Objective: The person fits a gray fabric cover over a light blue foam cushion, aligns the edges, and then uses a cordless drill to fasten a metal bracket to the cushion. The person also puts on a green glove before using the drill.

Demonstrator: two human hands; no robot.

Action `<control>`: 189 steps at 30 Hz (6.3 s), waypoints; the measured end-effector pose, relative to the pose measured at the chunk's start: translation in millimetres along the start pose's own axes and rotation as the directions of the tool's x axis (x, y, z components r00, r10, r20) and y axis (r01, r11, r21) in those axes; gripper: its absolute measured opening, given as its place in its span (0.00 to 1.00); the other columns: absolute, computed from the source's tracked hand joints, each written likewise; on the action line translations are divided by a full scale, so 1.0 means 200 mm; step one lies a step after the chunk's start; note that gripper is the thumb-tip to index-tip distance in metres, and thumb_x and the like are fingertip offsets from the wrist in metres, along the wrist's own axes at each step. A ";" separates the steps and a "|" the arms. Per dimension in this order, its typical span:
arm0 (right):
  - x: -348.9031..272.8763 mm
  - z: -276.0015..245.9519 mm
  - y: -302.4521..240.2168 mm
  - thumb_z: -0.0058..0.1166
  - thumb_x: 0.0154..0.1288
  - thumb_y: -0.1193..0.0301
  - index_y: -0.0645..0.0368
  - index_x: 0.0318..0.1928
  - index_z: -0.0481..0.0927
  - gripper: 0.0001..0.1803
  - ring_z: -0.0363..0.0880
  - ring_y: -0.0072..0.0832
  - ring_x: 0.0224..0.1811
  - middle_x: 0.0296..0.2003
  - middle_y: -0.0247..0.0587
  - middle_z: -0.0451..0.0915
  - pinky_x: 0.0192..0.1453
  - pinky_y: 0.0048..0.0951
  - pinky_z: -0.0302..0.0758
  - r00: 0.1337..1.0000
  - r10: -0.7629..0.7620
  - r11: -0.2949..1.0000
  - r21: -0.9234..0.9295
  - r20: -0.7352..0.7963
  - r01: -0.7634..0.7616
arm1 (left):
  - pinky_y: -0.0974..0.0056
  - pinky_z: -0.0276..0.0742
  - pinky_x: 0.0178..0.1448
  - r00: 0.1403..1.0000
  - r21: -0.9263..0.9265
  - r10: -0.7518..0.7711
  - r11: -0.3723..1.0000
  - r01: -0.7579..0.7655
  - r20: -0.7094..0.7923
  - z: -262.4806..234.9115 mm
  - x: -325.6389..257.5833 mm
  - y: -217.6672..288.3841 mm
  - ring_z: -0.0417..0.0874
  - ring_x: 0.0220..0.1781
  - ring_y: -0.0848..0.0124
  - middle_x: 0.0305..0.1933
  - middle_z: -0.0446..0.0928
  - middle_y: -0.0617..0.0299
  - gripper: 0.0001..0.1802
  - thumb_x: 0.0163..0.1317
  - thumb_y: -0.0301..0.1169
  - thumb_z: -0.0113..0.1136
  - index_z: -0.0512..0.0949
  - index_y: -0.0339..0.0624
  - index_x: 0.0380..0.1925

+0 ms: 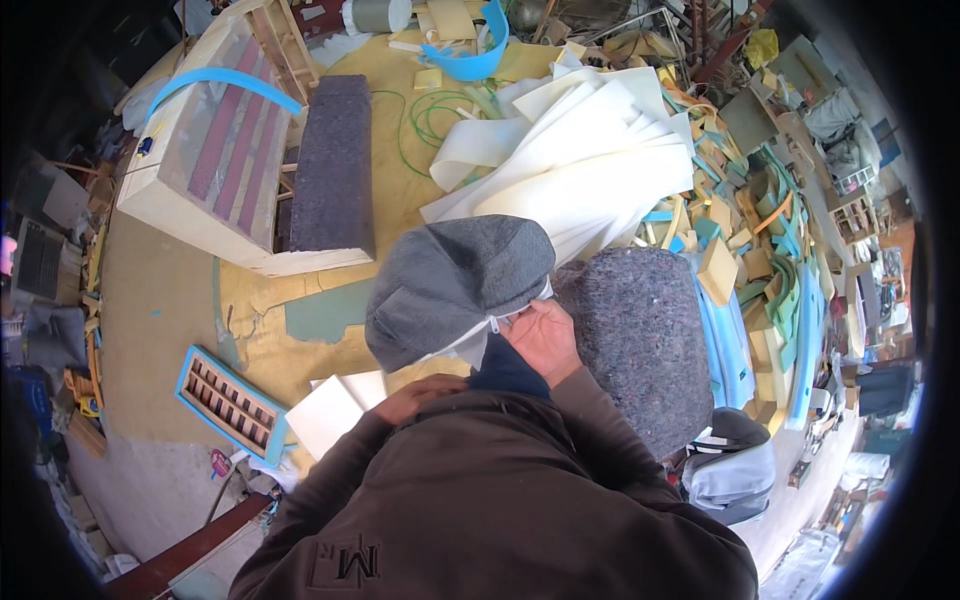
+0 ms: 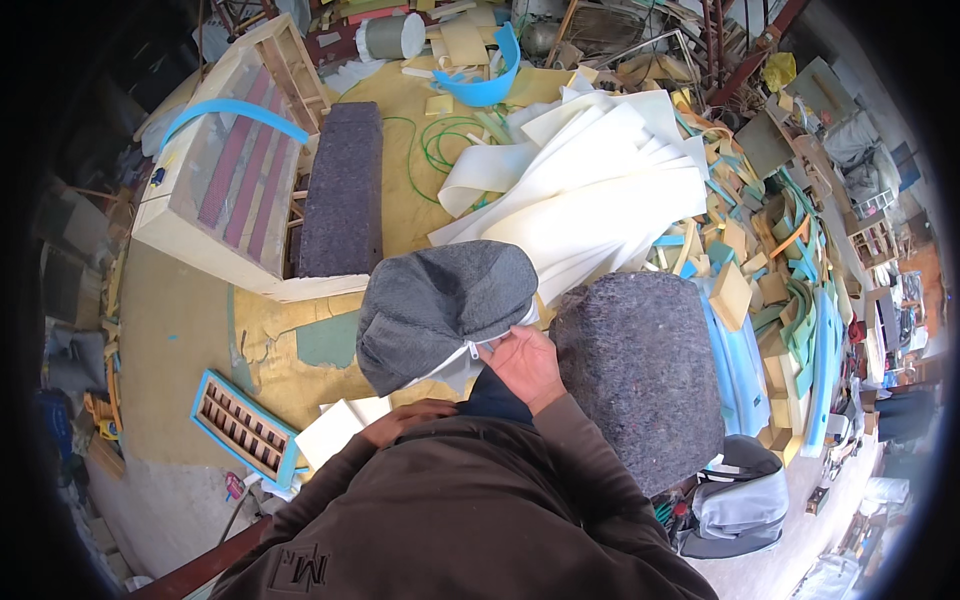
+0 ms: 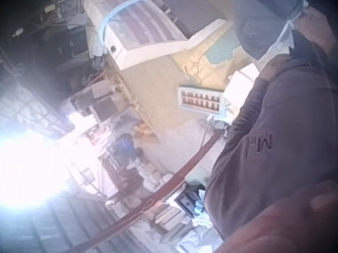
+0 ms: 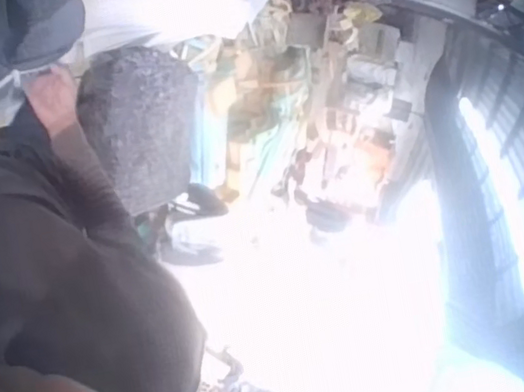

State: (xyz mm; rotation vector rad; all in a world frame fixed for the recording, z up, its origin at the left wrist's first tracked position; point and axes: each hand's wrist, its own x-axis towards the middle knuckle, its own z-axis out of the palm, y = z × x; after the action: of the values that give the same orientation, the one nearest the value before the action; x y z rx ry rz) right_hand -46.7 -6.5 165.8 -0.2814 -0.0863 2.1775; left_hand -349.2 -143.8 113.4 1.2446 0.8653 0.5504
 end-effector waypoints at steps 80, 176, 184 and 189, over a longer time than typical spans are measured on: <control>0.42 0.51 0.65 0.70 0.67 0.69 0.61 0.52 0.86 0.16 0.84 0.47 0.70 0.61 0.49 0.88 0.84 0.58 0.67 0.814 0.419 -0.579 -0.572 0.401 0.580 | 0.41 0.83 0.58 0.360 0.143 0.039 0.953 0.266 -0.932 -0.13 -0.02 -0.48 0.86 0.56 0.35 0.54 0.86 0.38 0.12 0.69 0.26 0.62 0.83 0.38 0.51; 0.46 0.02 -0.46 0.73 0.71 0.70 0.57 0.64 0.86 0.23 0.87 0.35 0.65 0.67 0.40 0.88 0.66 0.34 0.80 0.982 -0.175 -0.352 -0.936 0.077 0.011 | 0.53 0.81 0.68 0.235 0.128 0.109 0.990 0.067 -0.966 -0.28 0.45 0.29 0.86 0.59 0.53 0.62 0.81 0.45 0.28 0.66 0.24 0.73 0.72 0.32 0.63; 0.44 -0.03 -0.41 0.68 0.75 0.75 0.62 0.55 0.88 0.12 0.92 0.37 0.60 0.60 0.41 0.92 0.63 0.35 0.83 0.959 -0.269 -0.337 -0.942 0.088 -0.008 | 0.49 0.83 0.60 0.321 0.279 0.151 0.872 0.402 -0.935 -0.29 0.35 0.39 0.83 0.58 0.44 0.53 0.83 0.47 0.18 0.59 0.26 0.73 0.82 0.38 0.49; 0.38 -0.01 -0.31 0.67 0.74 0.76 0.62 0.54 0.88 0.11 0.92 0.43 0.58 0.57 0.45 0.92 0.63 0.37 0.85 0.945 -0.271 -0.410 -0.910 0.184 0.060 | 0.43 0.81 0.48 0.585 0.581 0.201 0.565 0.586 -0.786 -0.46 0.33 0.48 0.79 0.49 0.43 0.42 0.79 0.51 0.08 0.51 0.26 0.70 0.83 0.40 0.33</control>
State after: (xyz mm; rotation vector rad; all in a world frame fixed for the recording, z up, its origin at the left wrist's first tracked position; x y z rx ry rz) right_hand -38.7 90.8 161.0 -1.3028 -1.9638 0.9879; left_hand -377.5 -15.4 180.4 1.6801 2.2533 0.4984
